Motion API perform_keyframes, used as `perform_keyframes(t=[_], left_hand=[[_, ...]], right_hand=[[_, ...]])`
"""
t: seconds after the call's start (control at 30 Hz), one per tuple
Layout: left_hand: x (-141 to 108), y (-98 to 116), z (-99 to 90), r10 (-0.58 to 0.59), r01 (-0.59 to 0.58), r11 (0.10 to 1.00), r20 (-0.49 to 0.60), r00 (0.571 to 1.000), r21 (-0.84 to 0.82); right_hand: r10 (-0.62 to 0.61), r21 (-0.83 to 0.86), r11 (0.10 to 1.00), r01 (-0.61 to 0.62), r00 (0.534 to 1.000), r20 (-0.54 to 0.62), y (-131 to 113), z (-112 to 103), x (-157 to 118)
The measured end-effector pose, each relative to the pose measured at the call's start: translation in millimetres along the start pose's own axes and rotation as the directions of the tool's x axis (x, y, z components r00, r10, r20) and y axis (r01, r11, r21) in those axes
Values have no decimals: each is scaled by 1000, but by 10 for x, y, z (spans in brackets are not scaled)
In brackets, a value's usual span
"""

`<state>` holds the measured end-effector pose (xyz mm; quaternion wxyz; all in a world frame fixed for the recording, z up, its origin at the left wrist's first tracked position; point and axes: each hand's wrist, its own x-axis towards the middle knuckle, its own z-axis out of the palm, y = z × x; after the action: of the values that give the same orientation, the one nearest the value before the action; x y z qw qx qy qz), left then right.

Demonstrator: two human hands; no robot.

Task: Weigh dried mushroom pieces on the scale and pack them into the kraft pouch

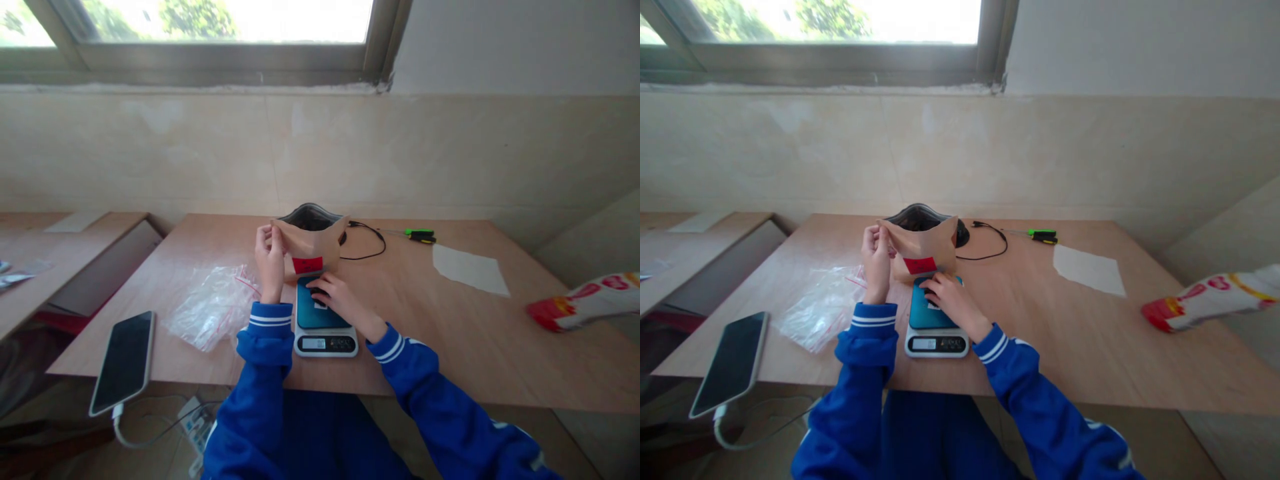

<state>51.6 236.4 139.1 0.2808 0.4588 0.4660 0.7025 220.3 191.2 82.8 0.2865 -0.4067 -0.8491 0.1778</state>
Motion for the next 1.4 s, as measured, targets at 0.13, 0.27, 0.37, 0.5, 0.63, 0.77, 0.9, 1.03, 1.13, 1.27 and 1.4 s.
perform_keyframes(t=[0.13, 0.27, 0.37, 0.5, 0.63, 0.77, 0.9, 1.03, 1.13, 1.27, 1.4], left_hand=[[-16, 10, -5, -1, 1, 1000, 4, 1000, -22], [-35, 19, -8, -13, 13, 999, 3, 1000, -36], [-48, 26, -13, -17, 17, 999, -2, 1000, -33], [-62, 33, -19, -14, 14, 1000, 2, 1000, -19], [-71, 38, -27, -13, 13, 1000, 2, 1000, -11], [-83, 38, -43, -12, 12, 1000, 7, 1000, -12], [-98, 31, -53, -1, 1, 1000, 7, 1000, -22], [-109, 37, -71, -4, 4, 1000, 20, 1000, -25], [-118, 53, -100, -3, 3, 1000, 35, 999, -9], [-148, 67, -126, -2, 2, 1000, 44, 999, -4], [-189, 67, -121, 9, -9, 1000, 26, 1000, -8]], right_hand=[[72, 163, 984, -69, 997, -13, 52, -39, -17], [247, 349, 916, -198, 964, -100, 185, -92, -38], [282, 334, 918, -212, 943, -175, 253, -113, -63], [222, 219, 959, -177, 954, -203, 195, -170, -144], [189, 180, 971, -155, 963, -194, 58, -244, -281], [190, 193, 972, -137, 937, -293, -126, -441, -312], [28, 143, 988, 51, 864, -502, -417, -861, 5], [-164, 11, 983, 185, 894, -416, -676, -1263, 567], [-239, -72, 970, 231, 963, -122, -737, -1388, 928], [-197, -181, 952, 245, 949, 248, -645, -1333, 1194], [-137, -229, 946, 229, 923, 360, -461, -1141, 1304]])
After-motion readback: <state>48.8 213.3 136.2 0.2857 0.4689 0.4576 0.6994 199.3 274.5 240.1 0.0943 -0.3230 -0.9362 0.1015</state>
